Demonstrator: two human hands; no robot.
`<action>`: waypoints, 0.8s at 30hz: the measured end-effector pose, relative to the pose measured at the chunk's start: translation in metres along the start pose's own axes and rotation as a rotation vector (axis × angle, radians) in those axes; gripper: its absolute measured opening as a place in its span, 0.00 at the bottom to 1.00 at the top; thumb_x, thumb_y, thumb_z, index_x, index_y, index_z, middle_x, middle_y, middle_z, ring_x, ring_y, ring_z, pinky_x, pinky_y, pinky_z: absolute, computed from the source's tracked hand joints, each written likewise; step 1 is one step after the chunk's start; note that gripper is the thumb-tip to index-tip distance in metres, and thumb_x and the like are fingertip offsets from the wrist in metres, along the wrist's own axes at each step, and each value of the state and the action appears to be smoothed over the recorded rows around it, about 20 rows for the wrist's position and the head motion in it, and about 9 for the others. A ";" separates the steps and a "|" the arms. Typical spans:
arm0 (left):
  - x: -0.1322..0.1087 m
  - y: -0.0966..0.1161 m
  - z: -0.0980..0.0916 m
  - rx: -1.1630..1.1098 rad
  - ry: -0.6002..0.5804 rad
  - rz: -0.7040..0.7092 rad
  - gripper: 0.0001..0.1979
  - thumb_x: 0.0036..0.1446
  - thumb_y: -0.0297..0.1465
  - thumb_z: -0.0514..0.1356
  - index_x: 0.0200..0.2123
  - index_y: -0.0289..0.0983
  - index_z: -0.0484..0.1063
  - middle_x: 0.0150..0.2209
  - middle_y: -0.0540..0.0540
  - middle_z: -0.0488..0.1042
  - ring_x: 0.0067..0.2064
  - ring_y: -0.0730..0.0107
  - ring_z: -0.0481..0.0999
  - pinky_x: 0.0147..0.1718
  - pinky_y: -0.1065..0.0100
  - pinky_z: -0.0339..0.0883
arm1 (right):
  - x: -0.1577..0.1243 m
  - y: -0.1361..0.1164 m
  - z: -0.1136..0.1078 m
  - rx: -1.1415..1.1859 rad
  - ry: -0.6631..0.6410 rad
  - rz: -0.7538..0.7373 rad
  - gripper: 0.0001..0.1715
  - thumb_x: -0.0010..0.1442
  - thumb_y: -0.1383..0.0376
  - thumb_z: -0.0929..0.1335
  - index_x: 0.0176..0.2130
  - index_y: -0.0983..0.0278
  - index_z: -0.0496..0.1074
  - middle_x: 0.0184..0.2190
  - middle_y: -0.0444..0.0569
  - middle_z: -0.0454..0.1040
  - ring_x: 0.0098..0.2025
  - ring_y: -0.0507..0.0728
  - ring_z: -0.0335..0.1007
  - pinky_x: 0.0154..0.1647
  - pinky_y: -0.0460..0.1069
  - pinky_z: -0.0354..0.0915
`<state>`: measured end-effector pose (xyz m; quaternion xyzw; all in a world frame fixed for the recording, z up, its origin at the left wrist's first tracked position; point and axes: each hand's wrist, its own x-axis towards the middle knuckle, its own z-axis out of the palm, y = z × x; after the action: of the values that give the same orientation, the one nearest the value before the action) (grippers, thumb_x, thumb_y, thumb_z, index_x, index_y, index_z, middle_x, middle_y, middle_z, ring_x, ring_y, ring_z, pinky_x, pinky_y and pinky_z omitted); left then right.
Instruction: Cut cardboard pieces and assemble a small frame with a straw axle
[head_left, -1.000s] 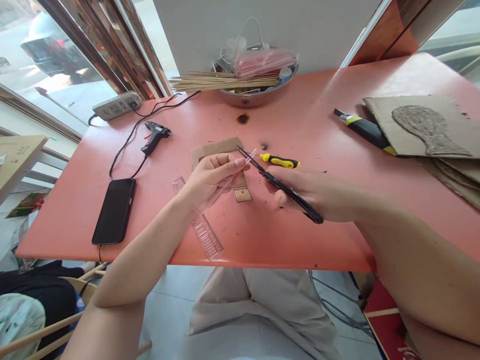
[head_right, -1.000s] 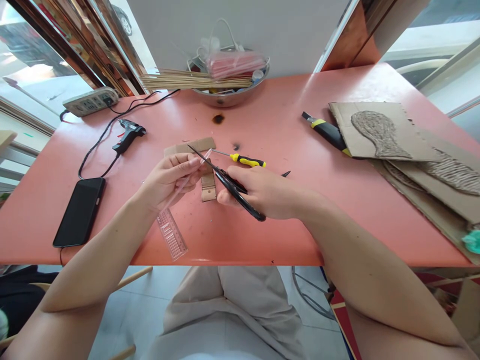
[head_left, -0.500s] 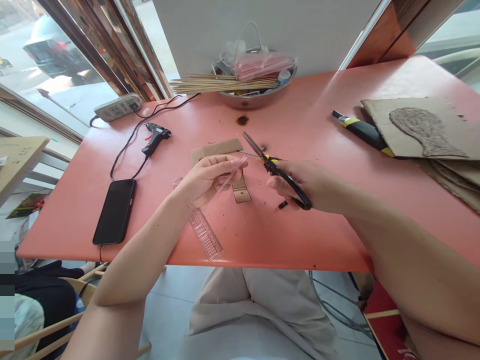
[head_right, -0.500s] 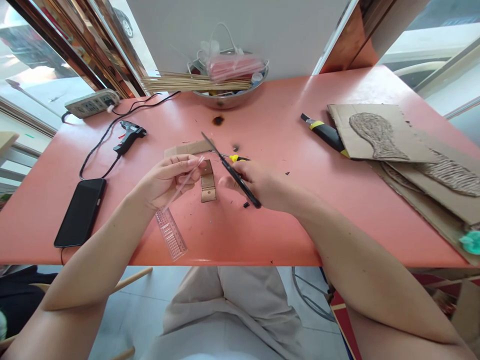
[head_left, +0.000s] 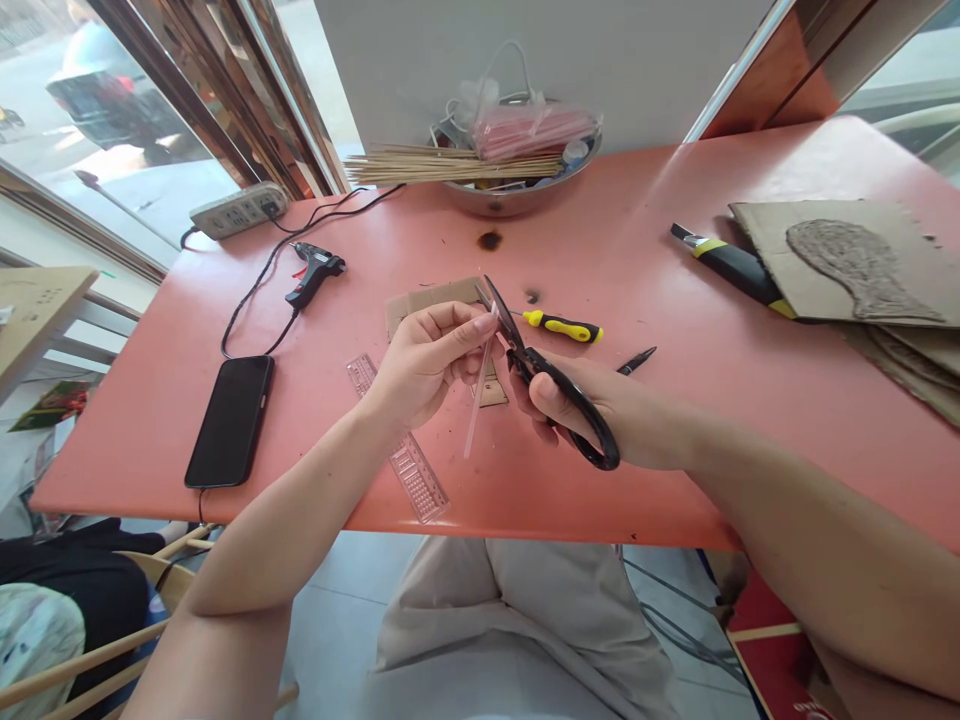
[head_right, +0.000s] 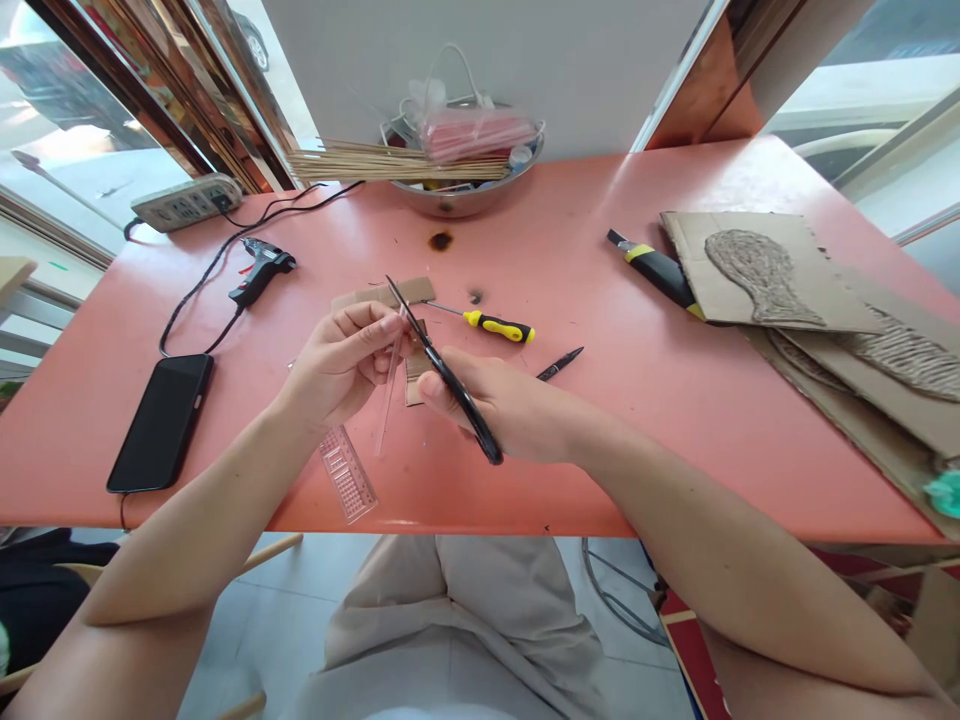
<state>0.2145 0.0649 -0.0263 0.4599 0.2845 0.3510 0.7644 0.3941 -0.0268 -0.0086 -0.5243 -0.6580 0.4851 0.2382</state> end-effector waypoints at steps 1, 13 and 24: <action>-0.001 0.000 0.001 0.023 0.027 -0.003 0.19 0.43 0.36 0.82 0.24 0.35 0.75 0.20 0.53 0.75 0.19 0.83 0.68 0.16 0.80 0.61 | 0.000 0.000 0.001 0.040 -0.004 0.015 0.46 0.61 0.21 0.53 0.37 0.58 0.61 0.27 0.42 0.64 0.29 0.56 0.64 0.29 0.51 0.60; -0.005 -0.002 0.004 0.049 0.068 0.059 0.19 0.47 0.36 0.81 0.24 0.35 0.74 0.19 0.53 0.73 0.19 0.81 0.69 0.17 0.78 0.62 | 0.005 -0.001 0.010 0.128 0.040 0.016 0.44 0.61 0.22 0.57 0.36 0.58 0.62 0.26 0.40 0.60 0.26 0.54 0.61 0.27 0.50 0.57; -0.005 0.003 0.009 0.145 0.179 0.058 0.17 0.56 0.31 0.76 0.22 0.36 0.73 0.16 0.55 0.69 0.16 0.82 0.66 0.16 0.78 0.59 | 0.014 0.011 0.017 0.005 0.097 -0.070 0.45 0.63 0.22 0.54 0.38 0.58 0.65 0.24 0.42 0.64 0.25 0.55 0.60 0.25 0.50 0.56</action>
<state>0.2178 0.0574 -0.0187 0.4889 0.3629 0.3912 0.6901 0.3802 -0.0205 -0.0286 -0.5234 -0.6624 0.4521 0.2879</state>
